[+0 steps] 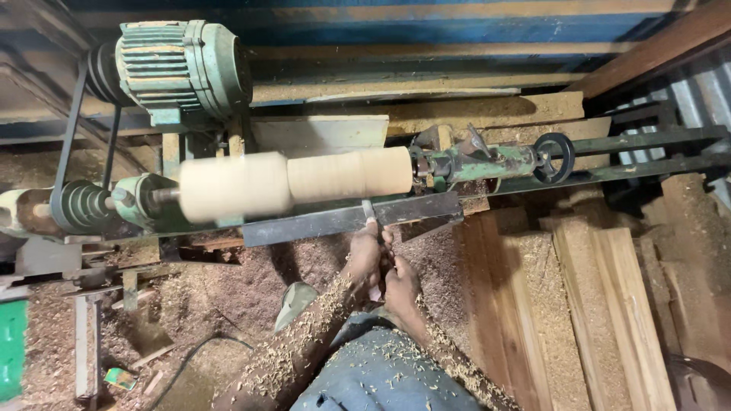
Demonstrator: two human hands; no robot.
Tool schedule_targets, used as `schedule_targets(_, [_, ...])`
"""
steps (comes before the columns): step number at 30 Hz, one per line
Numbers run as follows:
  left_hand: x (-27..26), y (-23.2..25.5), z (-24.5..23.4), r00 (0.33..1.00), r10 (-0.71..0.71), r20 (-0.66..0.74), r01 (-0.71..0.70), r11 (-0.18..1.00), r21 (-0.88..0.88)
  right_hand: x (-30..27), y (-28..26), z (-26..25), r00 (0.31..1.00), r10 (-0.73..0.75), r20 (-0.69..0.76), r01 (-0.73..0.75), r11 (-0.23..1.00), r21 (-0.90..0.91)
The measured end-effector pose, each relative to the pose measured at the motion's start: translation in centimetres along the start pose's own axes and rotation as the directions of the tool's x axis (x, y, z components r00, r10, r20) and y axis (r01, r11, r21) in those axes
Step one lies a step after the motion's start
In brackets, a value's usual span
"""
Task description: The person uses a chisel to shape a rotating piece of wood on a lathe. The tool is moved along a guide to carve a cylindrical profile, causing wood shavings to fall to the floor.
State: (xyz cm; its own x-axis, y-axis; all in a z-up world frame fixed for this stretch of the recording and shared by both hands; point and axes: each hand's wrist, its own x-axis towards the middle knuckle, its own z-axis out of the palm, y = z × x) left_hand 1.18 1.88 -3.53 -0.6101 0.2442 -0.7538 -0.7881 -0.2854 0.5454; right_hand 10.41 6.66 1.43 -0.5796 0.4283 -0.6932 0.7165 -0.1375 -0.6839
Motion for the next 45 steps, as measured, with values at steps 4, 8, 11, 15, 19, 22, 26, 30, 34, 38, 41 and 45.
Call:
schedule_targets(4, [-1.4, 0.8, 0.0, 1.000, -0.012, -0.028, 0.012, 1.000, 0.020, 0.2, 0.2, 0.4, 1.000, -0.008, -0.014, 0.007, 0.999, -0.043])
schedule_targets(8, [-2.0, 1.6, 0.0, 1.000, -0.005, -0.009, 0.004, 1.000, -0.026, 0.9, 0.8, 0.6, 0.999, -0.025, -0.040, 0.020, 0.992, -0.121])
schedule_targets(11, [-2.3, 1.9, 0.0, 0.996, -0.091, -0.012, 0.090, 0.995, -0.050, 1.0, 1.1, 0.6, 1.000, 0.021, 0.011, -0.021, 1.000, 0.000])
schedule_targets(15, [-1.7, 1.2, -0.3, 0.998, -0.053, 0.030, 0.056, 0.995, -0.083, 1.4, 1.8, 0.8, 1.000, 0.019, -0.002, -0.019, 1.000, -0.001])
schedule_targets(19, [-0.2, 0.0, -0.4, 0.999, 0.003, 0.054, -0.010, 0.992, 0.124, 1.8, 2.6, 0.3, 0.964, -0.251, -0.081, 0.233, 0.954, -0.190])
schedule_targets(22, [0.2, -0.4, 0.4, 1.000, 0.001, 0.008, -0.003, 0.979, 0.206, 2.0, 2.6, -0.3, 0.997, -0.053, -0.052, 0.052, 0.998, -0.030])
schedule_targets(26, [-0.5, -0.6, 1.3, 0.995, -0.103, -0.001, 0.103, 0.994, 0.044, 2.3, 2.8, -1.0, 0.987, -0.120, -0.102, 0.103, 0.982, -0.161])
schedule_targets(30, [0.7, -1.0, 2.0, 0.998, -0.049, -0.038, 0.055, 0.986, 0.156, 2.0, 2.1, -1.7, 0.998, -0.035, -0.055, 0.034, 0.999, -0.029])
schedule_targets(34, [0.4, -1.5, 3.1, 1.000, -0.016, -0.012, 0.017, 0.994, 0.108, 2.6, 2.6, -2.2, 0.983, -0.137, -0.119, 0.116, 0.979, -0.166])
schedule_targets(38, [-0.1, -1.3, 3.8, 0.996, -0.080, -0.028, 0.083, 0.988, 0.129, 3.6, 4.4, -3.1, 0.957, -0.254, -0.137, 0.238, 0.964, -0.121])
schedule_targets(41, [1.3, -2.5, 3.9, 1.000, -0.008, -0.010, 0.009, 0.995, 0.103, 4.3, 5.0, -3.4, 0.976, -0.192, -0.103, 0.183, 0.979, -0.088])
schedule_targets(45, [3.6, -4.3, 4.0, 0.996, 0.091, 0.017, -0.092, 0.993, 0.075, 4.9, 5.4, -3.9, 0.959, -0.241, -0.151, 0.208, 0.956, -0.205])
